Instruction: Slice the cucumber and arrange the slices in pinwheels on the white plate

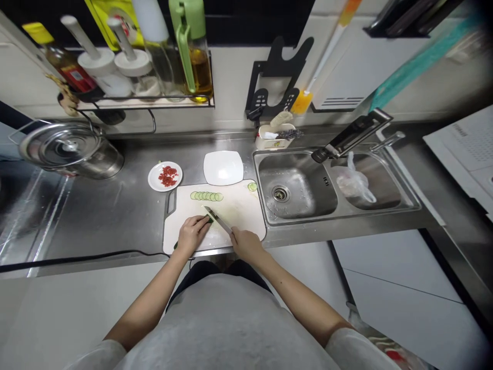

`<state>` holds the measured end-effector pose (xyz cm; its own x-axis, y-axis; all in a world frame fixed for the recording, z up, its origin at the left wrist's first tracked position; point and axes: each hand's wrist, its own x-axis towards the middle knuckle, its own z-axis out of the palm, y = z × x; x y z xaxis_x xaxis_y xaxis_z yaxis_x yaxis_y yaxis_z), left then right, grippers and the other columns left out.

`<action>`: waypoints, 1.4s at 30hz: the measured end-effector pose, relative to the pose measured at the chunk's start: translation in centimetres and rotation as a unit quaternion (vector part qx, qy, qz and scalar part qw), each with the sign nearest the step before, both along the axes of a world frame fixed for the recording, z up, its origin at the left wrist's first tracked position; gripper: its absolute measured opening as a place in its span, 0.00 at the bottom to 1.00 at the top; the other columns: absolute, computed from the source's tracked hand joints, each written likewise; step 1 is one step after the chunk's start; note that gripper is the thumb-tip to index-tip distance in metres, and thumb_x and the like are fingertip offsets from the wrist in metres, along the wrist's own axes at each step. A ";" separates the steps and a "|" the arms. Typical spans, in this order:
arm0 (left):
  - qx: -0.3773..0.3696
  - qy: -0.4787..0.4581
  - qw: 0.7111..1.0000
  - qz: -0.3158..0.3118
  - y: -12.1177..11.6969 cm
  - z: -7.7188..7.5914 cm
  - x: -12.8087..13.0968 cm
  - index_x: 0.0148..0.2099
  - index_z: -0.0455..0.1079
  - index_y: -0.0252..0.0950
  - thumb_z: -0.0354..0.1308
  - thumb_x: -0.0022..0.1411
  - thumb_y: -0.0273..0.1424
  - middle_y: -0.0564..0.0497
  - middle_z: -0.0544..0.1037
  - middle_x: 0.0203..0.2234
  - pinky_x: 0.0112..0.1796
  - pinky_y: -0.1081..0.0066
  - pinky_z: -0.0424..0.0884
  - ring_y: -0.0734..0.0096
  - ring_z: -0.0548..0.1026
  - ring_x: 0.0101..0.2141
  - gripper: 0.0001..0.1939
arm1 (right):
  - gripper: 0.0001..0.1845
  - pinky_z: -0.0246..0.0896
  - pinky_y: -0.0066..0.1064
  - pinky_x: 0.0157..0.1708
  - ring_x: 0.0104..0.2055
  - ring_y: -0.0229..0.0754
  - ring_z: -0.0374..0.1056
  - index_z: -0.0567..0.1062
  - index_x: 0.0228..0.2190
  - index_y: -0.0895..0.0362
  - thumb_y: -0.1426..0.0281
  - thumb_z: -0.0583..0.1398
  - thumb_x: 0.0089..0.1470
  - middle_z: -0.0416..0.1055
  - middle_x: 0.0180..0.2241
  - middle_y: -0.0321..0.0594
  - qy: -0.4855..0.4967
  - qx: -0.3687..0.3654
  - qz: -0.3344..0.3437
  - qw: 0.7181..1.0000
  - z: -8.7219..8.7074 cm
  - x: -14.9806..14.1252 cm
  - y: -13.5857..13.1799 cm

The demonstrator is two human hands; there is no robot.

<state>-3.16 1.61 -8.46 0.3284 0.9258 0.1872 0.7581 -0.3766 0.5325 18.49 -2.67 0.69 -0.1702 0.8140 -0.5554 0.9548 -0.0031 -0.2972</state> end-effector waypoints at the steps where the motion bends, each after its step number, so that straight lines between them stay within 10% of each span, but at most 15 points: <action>1: 0.002 0.003 1.000 0.004 -0.1 -0.1 0.1 0.48 0.76 0.43 0.52 0.66 0.39 0.47 0.78 0.42 0.46 0.64 0.71 0.65 0.74 0.42 0.15 | 0.18 0.57 0.33 0.36 0.40 0.47 0.72 0.68 0.46 0.57 0.67 0.43 0.66 0.76 0.37 0.48 0.002 -0.002 -0.001 1.000 0.1 -0.1 0.0; 42: 0.000 -0.007 1.000 0.010 -0.4 -0.5 0.6 0.47 0.75 0.43 0.52 0.66 0.38 0.47 0.77 0.45 0.49 0.62 0.69 0.64 0.73 0.46 0.13 | 0.14 0.59 0.32 0.36 0.41 0.47 0.73 0.69 0.45 0.58 0.71 0.48 0.63 0.76 0.36 0.49 -0.009 -0.039 0.036 0.999 0.4 -0.7 0.4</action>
<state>-2.58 1.18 -8.93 0.3080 0.9318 0.1919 0.7577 -0.3622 0.5429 17.75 -2.27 1.11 -0.2166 0.7540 -0.6202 0.9584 0.0432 -0.2822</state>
